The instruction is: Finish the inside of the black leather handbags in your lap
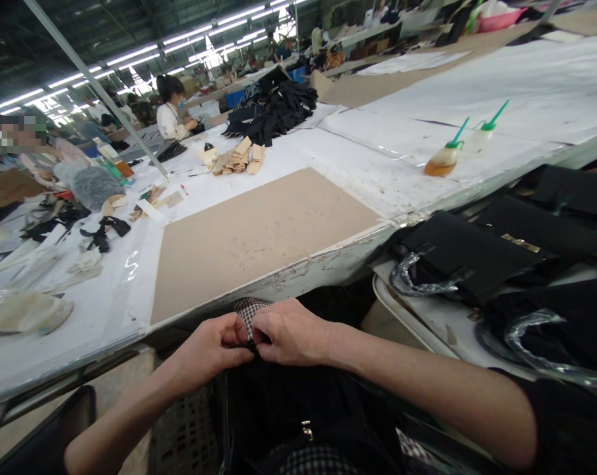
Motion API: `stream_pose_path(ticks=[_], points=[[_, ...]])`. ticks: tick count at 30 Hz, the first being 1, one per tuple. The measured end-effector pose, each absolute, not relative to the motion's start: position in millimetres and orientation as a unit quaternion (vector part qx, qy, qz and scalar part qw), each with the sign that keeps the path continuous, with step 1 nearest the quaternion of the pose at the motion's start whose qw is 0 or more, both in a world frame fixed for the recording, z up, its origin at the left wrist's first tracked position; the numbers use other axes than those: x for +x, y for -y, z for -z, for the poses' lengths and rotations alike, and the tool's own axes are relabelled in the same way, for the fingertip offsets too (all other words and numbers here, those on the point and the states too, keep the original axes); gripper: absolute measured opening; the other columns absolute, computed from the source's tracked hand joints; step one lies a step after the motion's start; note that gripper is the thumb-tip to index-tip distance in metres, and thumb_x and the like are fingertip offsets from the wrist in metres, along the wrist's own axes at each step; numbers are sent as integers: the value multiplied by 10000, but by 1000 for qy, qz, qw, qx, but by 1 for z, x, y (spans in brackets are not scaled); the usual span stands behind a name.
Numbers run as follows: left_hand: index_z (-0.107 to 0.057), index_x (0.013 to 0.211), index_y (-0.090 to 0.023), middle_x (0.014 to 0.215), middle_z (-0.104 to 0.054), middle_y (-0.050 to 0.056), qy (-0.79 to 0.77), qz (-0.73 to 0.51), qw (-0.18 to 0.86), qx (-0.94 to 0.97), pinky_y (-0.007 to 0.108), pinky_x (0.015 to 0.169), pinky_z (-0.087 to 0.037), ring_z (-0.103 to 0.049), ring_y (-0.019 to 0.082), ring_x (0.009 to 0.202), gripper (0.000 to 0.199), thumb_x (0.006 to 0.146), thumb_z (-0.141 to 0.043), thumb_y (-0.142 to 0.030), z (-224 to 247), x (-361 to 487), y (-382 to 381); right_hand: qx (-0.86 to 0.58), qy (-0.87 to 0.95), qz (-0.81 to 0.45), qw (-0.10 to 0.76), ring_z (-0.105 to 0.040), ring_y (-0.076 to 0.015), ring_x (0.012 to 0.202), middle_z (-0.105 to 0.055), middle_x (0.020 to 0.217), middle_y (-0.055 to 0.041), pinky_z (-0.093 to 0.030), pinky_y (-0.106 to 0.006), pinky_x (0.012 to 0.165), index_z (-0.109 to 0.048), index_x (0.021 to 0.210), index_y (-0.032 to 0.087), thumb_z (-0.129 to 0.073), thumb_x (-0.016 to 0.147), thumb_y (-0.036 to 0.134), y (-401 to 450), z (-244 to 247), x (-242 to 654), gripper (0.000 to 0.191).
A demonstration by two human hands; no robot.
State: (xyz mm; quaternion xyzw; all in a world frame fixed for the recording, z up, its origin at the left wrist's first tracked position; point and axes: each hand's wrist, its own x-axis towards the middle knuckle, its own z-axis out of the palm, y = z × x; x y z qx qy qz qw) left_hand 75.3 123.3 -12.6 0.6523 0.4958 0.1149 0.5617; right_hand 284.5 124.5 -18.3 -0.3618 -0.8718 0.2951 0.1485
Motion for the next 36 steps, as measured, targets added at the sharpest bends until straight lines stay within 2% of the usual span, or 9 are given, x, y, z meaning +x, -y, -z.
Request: stream_pose_path(ticks=[8, 15, 21, 31, 36], points=[[-540, 817, -172, 714, -573, -34, -484, -115, 580, 645, 205, 578, -323, -489, 108, 672, 178, 729, -694, -165, 12, 75, -122, -392, 838, -334, 180, -571, -132, 643, -672, 725, 9, -368, -226, 596, -635, 727, 179, -641, 660, 161, -125, 26, 281, 70], [-505, 863, -182, 662, -574, -59, -480, -117, 604, 626, 192, 528, -273, -427, 81, 603, 221, 737, -682, -142, 1, 78, -120, -420, 796, -393, 186, -532, -112, 593, -632, 660, 29, -354, -219, 570, -633, 699, 176, -642, 656, 165, -124, 25, 282, 46], [-504, 860, -179, 642, -565, -65, -481, -115, 609, 620, 194, 533, -281, -420, 83, 598, 229, 729, -689, -155, -1, 79, -121, -432, 781, -402, 204, -510, -103, 586, -596, 638, 40, -337, -211, 552, -634, 701, 174, -643, 660, 166, -121, 28, 283, 43], [-679, 854, -139, 660, -538, -41, -474, -65, 558, 678, 222, 569, -282, -418, 102, 621, 141, 773, -649, -250, 0, 80, -122, -458, 757, -405, 231, -464, -93, 559, -556, 580, 44, -302, -204, 523, -651, 669, 155, -639, 665, 138, -114, 28, 284, 21], [-703, 758, -136, 626, -438, -39, -458, -44, 516, 722, 227, 560, -266, -386, 113, 629, 195, 794, -610, -303, 0, 82, -125, -462, 743, -430, 221, -507, -106, 589, -594, 616, 34, -327, -200, 534, -668, 702, 158, -655, 665, 153, -114, 27, 284, 39]])
